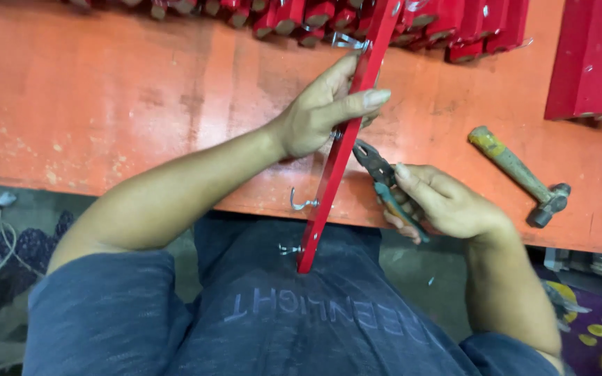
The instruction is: Assembling metal hooks onto red bars using pliers and a hammer on a workbench.
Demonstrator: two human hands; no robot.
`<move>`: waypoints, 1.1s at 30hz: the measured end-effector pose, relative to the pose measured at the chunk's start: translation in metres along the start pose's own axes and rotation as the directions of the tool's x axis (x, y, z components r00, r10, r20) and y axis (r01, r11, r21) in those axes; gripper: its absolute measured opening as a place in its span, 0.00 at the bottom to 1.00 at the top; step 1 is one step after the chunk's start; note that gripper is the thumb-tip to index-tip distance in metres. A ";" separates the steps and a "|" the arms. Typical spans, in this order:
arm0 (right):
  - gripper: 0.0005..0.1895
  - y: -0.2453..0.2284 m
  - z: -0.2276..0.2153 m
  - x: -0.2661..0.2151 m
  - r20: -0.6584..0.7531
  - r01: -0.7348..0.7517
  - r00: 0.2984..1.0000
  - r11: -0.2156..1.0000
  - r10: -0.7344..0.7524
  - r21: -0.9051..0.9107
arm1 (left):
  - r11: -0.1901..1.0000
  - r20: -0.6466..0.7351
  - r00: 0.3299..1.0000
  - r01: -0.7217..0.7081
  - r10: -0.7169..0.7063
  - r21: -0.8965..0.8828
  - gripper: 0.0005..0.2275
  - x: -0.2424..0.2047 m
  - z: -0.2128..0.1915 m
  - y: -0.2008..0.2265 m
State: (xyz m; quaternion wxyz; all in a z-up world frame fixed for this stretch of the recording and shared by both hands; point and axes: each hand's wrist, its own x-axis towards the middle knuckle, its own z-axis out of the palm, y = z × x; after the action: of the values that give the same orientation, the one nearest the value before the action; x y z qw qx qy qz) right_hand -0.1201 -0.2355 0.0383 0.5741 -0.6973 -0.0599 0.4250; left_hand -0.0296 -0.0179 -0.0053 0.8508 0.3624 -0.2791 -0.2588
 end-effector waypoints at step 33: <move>0.21 0.019 0.030 0.015 -0.503 0.280 0.792 0.938 -0.345 -0.202 | 0.960 -0.168 0.976 0.094 -0.142 -0.263 0.10 0.006 0.001 0.034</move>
State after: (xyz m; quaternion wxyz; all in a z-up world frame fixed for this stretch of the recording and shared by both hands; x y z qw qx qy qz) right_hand -0.1382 -0.2107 0.0148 0.5884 -0.8001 -0.0381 0.1103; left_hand -0.0182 -0.0015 0.0231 0.8953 0.2891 -0.1411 -0.3081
